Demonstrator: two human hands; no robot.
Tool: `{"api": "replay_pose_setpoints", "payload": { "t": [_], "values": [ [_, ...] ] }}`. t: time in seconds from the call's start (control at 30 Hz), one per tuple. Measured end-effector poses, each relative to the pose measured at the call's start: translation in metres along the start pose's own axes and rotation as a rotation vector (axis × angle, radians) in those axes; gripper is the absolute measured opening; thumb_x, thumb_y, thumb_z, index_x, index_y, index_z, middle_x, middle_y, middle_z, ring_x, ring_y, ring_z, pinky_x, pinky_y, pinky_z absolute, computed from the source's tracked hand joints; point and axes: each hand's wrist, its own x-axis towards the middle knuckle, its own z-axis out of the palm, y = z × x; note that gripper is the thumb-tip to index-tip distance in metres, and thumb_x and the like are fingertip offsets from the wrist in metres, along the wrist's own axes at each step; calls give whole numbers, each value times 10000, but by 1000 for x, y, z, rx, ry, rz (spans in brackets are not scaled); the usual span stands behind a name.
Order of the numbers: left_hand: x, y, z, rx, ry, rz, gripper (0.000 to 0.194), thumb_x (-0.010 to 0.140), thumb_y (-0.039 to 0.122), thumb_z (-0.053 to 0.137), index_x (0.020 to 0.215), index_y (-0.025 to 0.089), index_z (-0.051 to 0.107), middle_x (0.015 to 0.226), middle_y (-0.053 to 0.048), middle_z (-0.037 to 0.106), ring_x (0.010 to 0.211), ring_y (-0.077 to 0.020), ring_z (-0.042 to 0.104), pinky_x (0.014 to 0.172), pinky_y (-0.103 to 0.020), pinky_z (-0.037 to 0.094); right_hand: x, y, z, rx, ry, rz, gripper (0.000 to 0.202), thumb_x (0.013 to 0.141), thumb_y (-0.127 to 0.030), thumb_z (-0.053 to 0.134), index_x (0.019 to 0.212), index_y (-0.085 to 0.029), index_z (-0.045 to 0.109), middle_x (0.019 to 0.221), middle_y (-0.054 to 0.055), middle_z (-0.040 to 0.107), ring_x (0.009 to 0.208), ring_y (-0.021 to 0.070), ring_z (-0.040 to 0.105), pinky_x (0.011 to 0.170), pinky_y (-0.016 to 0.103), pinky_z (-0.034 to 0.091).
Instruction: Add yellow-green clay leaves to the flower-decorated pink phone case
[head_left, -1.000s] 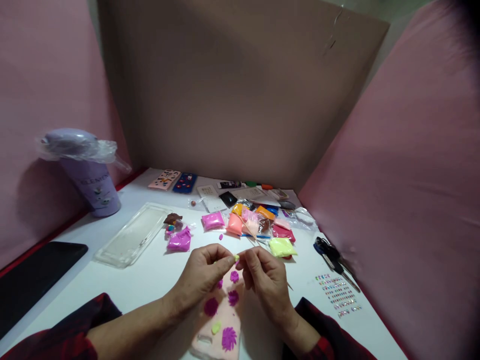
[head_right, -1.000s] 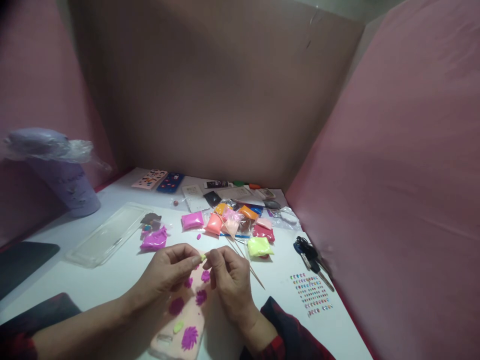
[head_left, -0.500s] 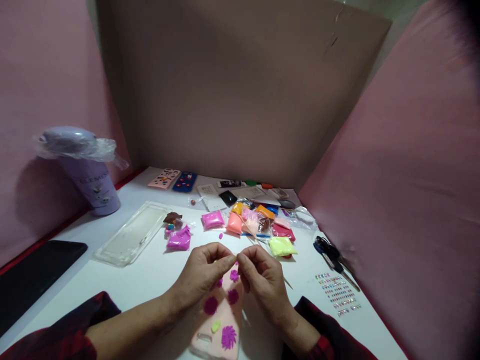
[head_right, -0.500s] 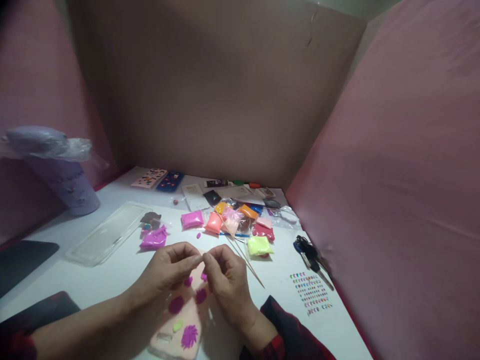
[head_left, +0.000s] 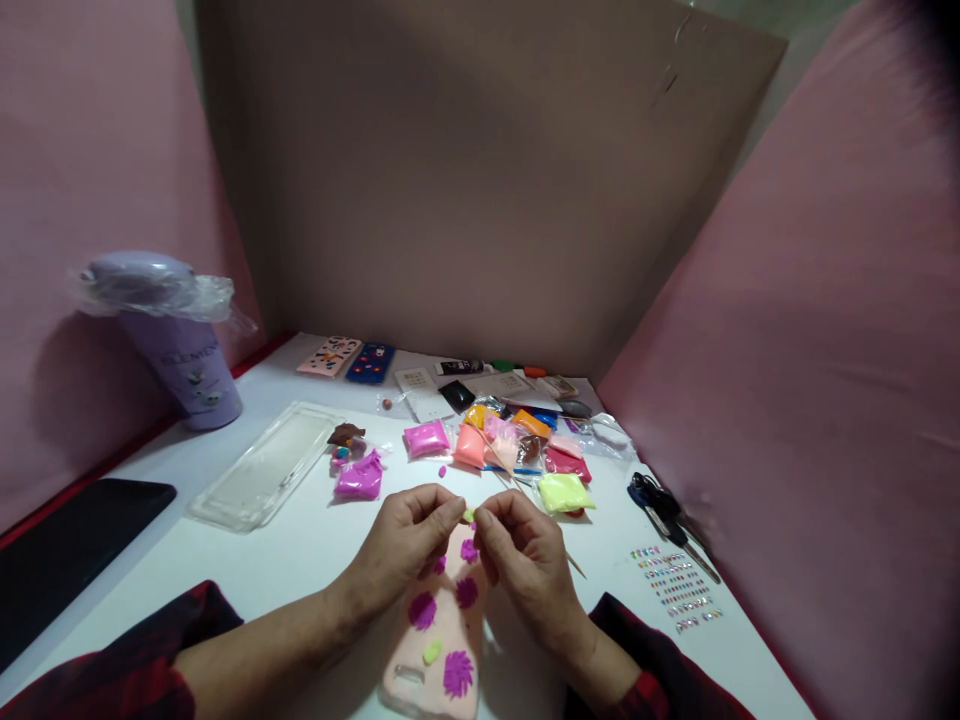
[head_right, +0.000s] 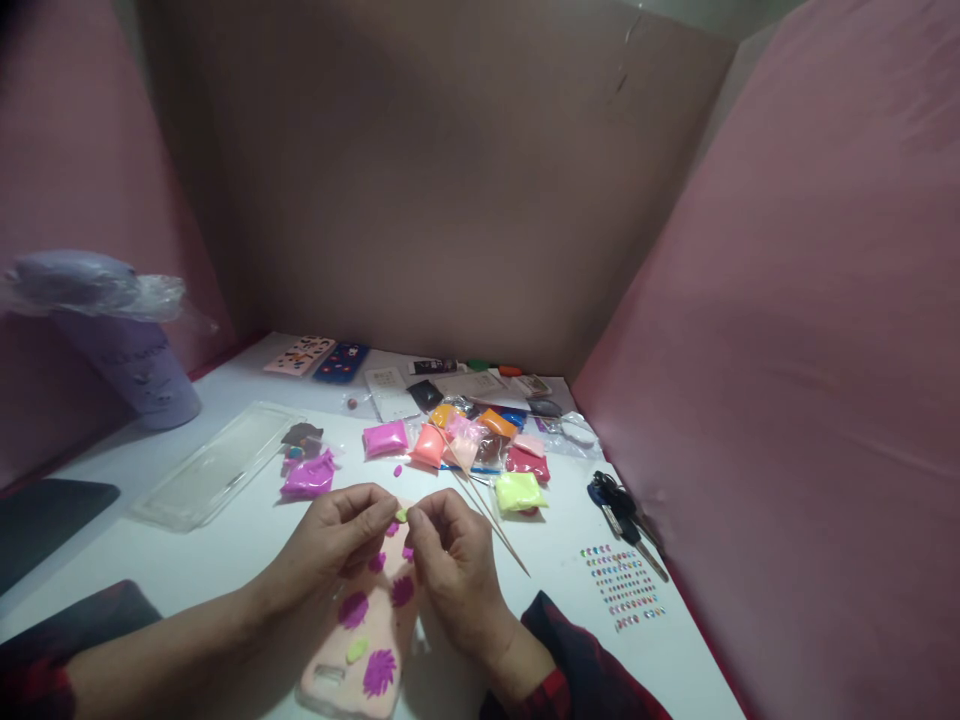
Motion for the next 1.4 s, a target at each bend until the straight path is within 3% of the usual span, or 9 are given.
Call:
{"api": "replay_pose_setpoints", "payload": {
  "t": [0.2,0.4,0.57,0.87,1.03,1.4],
  "values": [
    [-1,1,1,0,32,-15,336,743,438,658,652,144,523,445,87,368,394,-30,252,382,-161,176,1,0,1,9,-16,4,201,895,-341,521,790,-172,543,602,-36,521,469,69,453,447,201,366],
    [-1,1,0,-12,41,-19,328,770,414,641,649,133,522,453,96,339,405,-22,226,392,-161,171,0,2,0,-90,-28,-111,170,863,-271,572,1013,-191,568,674,-19,558,544,100,518,499,225,431],
    [0,-2,-2,-16,7,-9,328,774,425,638,661,134,536,444,97,342,397,-22,244,388,-159,183,0,2,-2,-197,-32,-216,91,858,-222,570,921,-187,626,764,23,626,574,110,541,520,237,448],
    [0,0,-3,-49,-16,-44,306,736,412,682,700,128,576,431,87,388,379,-23,277,372,-158,195,2,1,-5,-282,-8,-299,85,849,-184,578,913,-188,634,753,23,630,599,130,549,543,257,431],
    [0,-2,-1,-135,-41,-53,285,728,378,688,681,130,556,396,102,339,362,-22,233,363,-164,162,2,3,-4,-311,10,-350,92,839,-168,589,909,-196,643,736,15,616,612,130,541,566,262,423],
    [2,-1,-3,-107,-32,-35,273,744,365,678,670,126,570,412,101,338,375,-17,232,373,-162,158,1,0,-5,-353,29,-328,83,849,-178,571,892,-184,642,732,24,625,614,143,563,563,269,439]
  ]
}}
